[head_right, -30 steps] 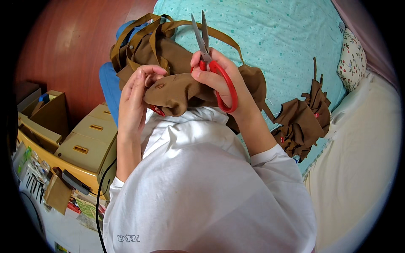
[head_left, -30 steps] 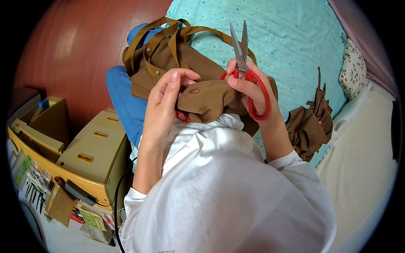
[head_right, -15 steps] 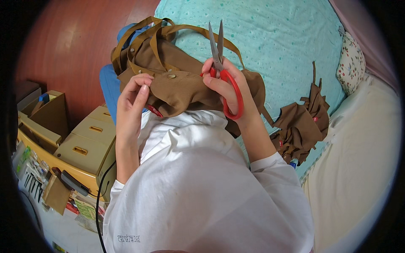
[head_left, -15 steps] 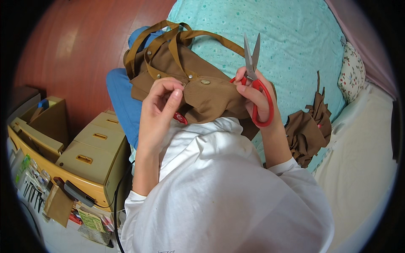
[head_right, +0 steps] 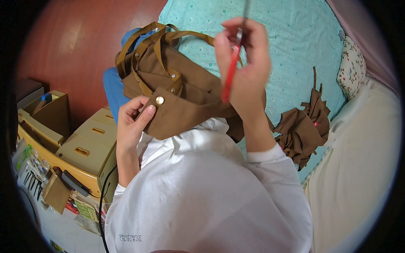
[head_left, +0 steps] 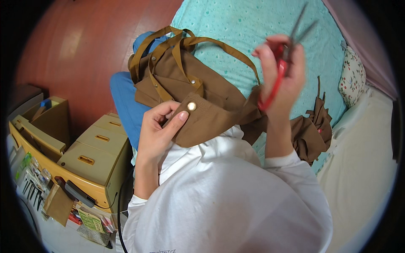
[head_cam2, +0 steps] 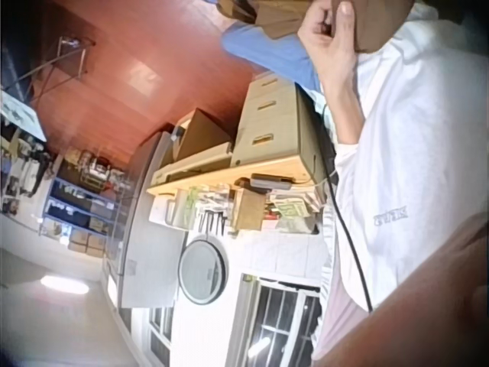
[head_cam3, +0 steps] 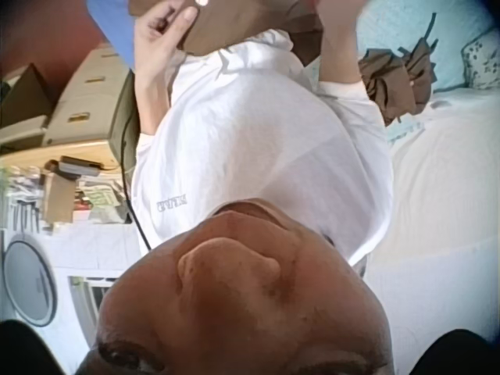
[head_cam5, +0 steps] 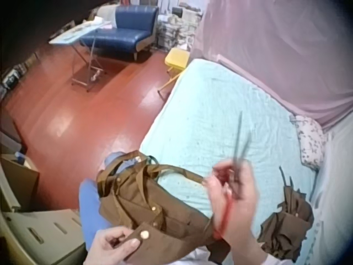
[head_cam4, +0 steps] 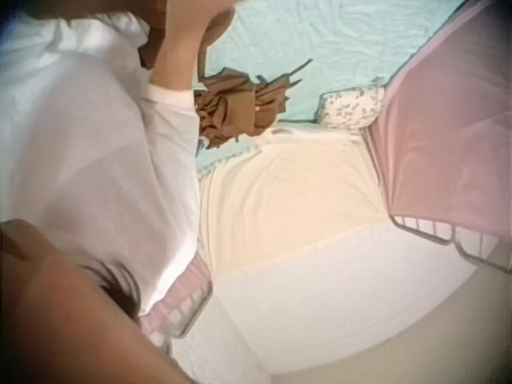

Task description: The person uses scissors to cut thread and fabric, then manipulates straps and buttons on a brown bag.

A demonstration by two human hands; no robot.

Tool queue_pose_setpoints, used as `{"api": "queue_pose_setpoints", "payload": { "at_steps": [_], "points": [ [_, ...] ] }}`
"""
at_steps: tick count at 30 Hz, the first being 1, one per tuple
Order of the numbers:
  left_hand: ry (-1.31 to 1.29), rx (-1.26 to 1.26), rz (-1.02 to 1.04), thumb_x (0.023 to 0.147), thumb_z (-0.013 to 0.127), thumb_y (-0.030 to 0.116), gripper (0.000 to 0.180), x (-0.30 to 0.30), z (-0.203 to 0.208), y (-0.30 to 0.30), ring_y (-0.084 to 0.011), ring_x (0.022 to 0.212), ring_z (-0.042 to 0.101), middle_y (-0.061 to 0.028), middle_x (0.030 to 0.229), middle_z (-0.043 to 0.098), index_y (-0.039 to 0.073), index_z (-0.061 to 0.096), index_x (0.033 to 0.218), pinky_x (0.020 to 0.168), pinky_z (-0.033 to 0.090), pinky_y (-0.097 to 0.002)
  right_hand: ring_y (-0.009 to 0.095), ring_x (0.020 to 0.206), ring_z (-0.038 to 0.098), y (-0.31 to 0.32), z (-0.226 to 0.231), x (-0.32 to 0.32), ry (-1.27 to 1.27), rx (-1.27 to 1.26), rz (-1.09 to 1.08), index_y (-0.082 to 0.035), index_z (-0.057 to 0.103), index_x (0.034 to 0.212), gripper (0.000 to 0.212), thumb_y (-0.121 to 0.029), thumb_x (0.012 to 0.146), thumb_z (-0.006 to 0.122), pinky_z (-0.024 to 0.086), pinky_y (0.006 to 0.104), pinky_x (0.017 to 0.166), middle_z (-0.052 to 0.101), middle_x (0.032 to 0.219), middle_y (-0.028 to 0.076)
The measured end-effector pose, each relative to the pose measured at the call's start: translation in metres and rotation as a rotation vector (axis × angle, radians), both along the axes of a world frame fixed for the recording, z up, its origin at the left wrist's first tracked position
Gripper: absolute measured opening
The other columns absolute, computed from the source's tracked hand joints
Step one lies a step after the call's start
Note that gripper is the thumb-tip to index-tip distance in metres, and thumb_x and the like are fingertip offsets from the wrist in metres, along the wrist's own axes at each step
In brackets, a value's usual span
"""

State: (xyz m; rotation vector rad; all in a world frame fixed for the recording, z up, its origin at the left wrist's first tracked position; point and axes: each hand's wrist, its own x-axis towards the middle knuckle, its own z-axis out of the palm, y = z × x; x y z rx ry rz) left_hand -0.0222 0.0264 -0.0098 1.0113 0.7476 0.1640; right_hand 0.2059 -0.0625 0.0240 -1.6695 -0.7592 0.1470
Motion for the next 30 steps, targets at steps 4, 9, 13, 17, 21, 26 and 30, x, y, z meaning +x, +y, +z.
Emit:
{"api": "queue_pose_setpoints", "payload": {
  "at_steps": [4, 9, 13, 17, 21, 26, 30],
  "points": [
    [0.054, 0.027, 0.038, 0.090, 0.069, 0.011, 0.012, -0.008, 0.010, 0.004, 0.0004, 0.066, 0.043, 0.0084, 0.071, 0.054, -0.001, 0.066, 0.090, 0.057, 0.033, -0.0179, 0.034, 0.075, 0.064, 0.014, -0.059, 0.053, -0.364, -0.943, 0.143, -0.013, 0.062, 0.108, 0.025, -0.024, 0.085, 0.063, 0.051, 0.0411, 0.068, 0.069, 0.083, 0.012],
    [0.380, 0.489, -0.135, 0.089, 0.068, 0.012, 0.013, -0.039, -0.012, 0.026, -0.0105, 0.058, 0.049, -0.0039, 0.064, 0.058, -0.001, 0.066, 0.087, 0.054, 0.037, -0.0261, 0.037, 0.085, 0.066, -0.020, -0.106, 0.106, -0.253, -1.099, -0.244, -0.016, 0.062, 0.111, 0.028, -0.030, 0.086, 0.060, 0.051, 0.0472, 0.071, 0.070, 0.089, 0.013],
    [0.817, 0.871, -0.354, 0.087, 0.068, 0.014, 0.014, -0.052, -0.032, 0.036, -0.0309, 0.065, 0.063, -0.0165, 0.071, 0.065, 0.001, 0.064, 0.085, 0.060, 0.047, -0.0377, 0.036, 0.095, 0.064, -0.066, -0.152, 0.135, -0.197, -1.280, -0.318, -0.014, 0.061, 0.114, 0.033, -0.029, 0.085, 0.063, 0.050, 0.0468, 0.074, 0.067, 0.100, 0.014],
    [0.817, 1.156, -0.268, 0.088, 0.065, 0.014, 0.014, -0.027, -0.029, 0.039, -0.0362, 0.079, 0.062, -0.0153, 0.083, 0.065, 0.000, 0.062, 0.089, 0.067, 0.048, -0.0422, 0.034, 0.107, 0.059, -0.080, -0.152, 0.125, -0.359, -1.470, -0.270, -0.009, 0.059, 0.118, 0.040, -0.025, 0.083, 0.067, 0.049, 0.0448, 0.084, 0.062, 0.112, 0.015],
    [0.409, 1.266, -0.136, 0.087, 0.067, 0.014, 0.020, 0.029, -0.030, 0.034, -0.0365, 0.087, 0.058, -0.0167, 0.090, 0.062, -0.002, 0.060, 0.094, 0.075, 0.047, -0.0427, 0.035, 0.108, 0.058, -0.054, -0.158, 0.104, -0.416, -0.897, -0.143, -0.007, 0.059, 0.121, 0.040, -0.021, 0.084, 0.066, 0.047, 0.0424, 0.092, 0.061, 0.113, 0.016],
    [0.483, 0.934, -0.355, 0.083, 0.073, 0.020, 0.030, 0.054, -0.056, 0.022, -0.0390, 0.079, 0.062, -0.0192, 0.082, 0.065, 0.001, 0.059, 0.103, 0.069, 0.048, -0.0446, 0.035, 0.111, 0.057, 0.055, -0.163, 0.047, -0.153, -0.448, 0.364, -0.005, 0.060, 0.119, 0.037, -0.020, 0.086, 0.065, 0.046, 0.0406, 0.095, 0.061, 0.119, 0.017],
    [0.372, 1.010, -0.250, 0.084, 0.065, 0.008, 0.016, 0.037, -0.047, 0.022, -0.0401, 0.080, 0.062, -0.0200, 0.085, 0.066, 0.002, 0.061, 0.098, 0.067, 0.048, -0.0446, 0.033, 0.095, 0.065, 0.092, -0.190, 0.037, 0.168, -0.681, 0.507, -0.003, 0.066, 0.105, 0.027, -0.020, 0.085, 0.067, 0.050, 0.0400, 0.088, 0.069, 0.100, 0.015]
  ]
}}
